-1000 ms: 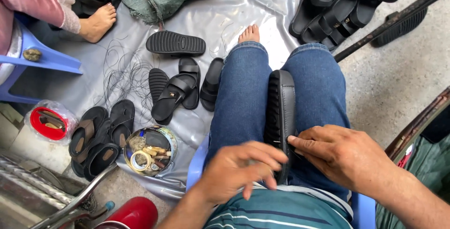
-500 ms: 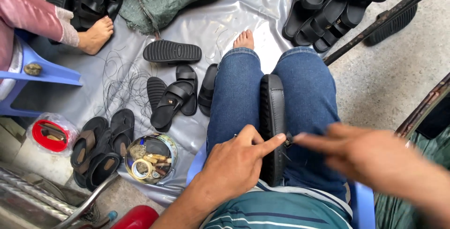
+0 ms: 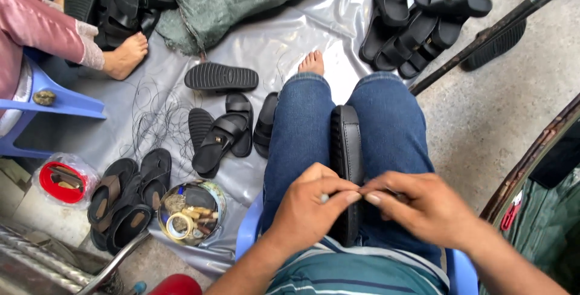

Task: Hand-stitching the strap of a black sandal to its sole using a needle and thread.

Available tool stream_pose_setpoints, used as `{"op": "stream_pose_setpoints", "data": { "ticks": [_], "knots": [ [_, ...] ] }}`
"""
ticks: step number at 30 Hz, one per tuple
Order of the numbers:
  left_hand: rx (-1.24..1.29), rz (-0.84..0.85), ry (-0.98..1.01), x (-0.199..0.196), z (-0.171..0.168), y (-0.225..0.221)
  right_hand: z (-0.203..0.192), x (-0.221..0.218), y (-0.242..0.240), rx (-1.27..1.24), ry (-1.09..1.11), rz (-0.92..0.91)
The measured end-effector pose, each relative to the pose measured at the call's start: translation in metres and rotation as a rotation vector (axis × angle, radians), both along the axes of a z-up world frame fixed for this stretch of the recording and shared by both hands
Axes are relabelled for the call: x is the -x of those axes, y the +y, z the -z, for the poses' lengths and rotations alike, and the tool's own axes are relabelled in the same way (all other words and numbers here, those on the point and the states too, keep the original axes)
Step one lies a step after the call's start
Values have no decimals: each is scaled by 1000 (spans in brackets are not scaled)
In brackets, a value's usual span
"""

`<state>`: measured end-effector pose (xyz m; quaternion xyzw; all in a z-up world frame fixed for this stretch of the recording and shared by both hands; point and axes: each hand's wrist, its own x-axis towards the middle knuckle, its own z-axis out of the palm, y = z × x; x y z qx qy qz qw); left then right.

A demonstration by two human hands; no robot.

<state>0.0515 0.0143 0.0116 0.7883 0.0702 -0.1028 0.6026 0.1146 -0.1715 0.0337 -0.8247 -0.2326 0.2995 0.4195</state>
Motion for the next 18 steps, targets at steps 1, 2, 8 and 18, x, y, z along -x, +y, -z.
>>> {"op": "stream_pose_setpoints", "data": {
  "ticks": [1, 2, 8, 18],
  "knots": [
    [-3, 7, 3, 2, -1, 4, 1, 2, -1, -3, 3, 7],
    [56, -20, 49, 4, -2, 8, 2, 4, -2, -56, 162, 45],
    [-119, 83, -263, 29, -8, 7, 10, 21, -2, 399, -201, -71],
    [-248, 283, -222, 35, -23, 21, -3, -27, -60, -470, 193, 769]
  ]
}}
